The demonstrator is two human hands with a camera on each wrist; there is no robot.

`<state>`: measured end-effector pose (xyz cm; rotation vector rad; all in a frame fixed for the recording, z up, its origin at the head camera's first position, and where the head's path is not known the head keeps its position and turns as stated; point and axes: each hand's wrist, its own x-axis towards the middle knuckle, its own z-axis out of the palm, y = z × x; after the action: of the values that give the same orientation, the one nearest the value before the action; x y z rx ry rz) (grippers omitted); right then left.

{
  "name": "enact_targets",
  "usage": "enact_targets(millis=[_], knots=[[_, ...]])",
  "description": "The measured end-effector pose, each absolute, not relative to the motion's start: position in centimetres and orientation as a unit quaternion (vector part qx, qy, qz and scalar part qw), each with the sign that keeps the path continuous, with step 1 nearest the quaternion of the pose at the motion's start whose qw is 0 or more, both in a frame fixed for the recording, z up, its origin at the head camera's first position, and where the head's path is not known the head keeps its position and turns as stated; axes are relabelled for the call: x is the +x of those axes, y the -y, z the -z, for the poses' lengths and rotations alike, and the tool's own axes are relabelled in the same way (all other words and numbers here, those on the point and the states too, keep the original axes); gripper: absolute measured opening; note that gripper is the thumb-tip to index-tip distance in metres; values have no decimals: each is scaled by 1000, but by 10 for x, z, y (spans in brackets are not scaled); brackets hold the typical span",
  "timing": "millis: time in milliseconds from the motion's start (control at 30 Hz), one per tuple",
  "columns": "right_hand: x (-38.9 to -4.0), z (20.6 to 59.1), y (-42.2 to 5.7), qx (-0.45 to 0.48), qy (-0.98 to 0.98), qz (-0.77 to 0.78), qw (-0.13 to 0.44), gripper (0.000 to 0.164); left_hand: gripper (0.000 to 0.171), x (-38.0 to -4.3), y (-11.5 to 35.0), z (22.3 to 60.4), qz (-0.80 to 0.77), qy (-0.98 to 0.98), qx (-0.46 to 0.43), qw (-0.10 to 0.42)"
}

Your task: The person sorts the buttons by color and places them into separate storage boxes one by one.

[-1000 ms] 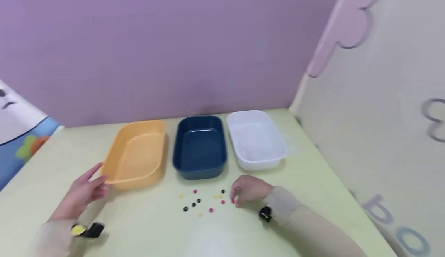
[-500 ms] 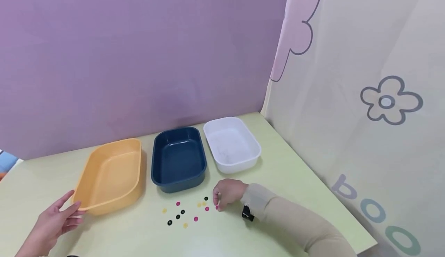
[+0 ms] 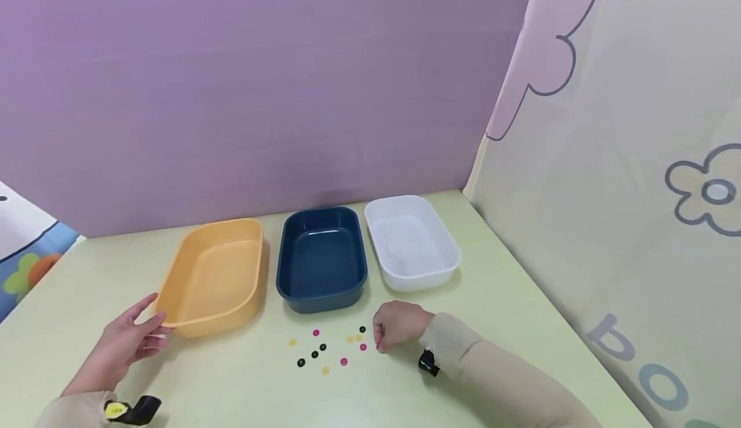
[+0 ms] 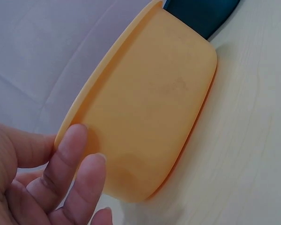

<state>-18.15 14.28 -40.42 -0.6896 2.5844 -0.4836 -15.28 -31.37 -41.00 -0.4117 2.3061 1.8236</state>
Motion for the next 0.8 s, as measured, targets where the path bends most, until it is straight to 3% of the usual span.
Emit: enact_targets(millis=[367,800], knots=[[-181,408,-148,-253,-909,227,243,19,70,-153,304,411,-626,-764,-135,75],[-174,398,-161,-252,-907,246,231,16,69,-157,293,404,-616,-773,-132,70]])
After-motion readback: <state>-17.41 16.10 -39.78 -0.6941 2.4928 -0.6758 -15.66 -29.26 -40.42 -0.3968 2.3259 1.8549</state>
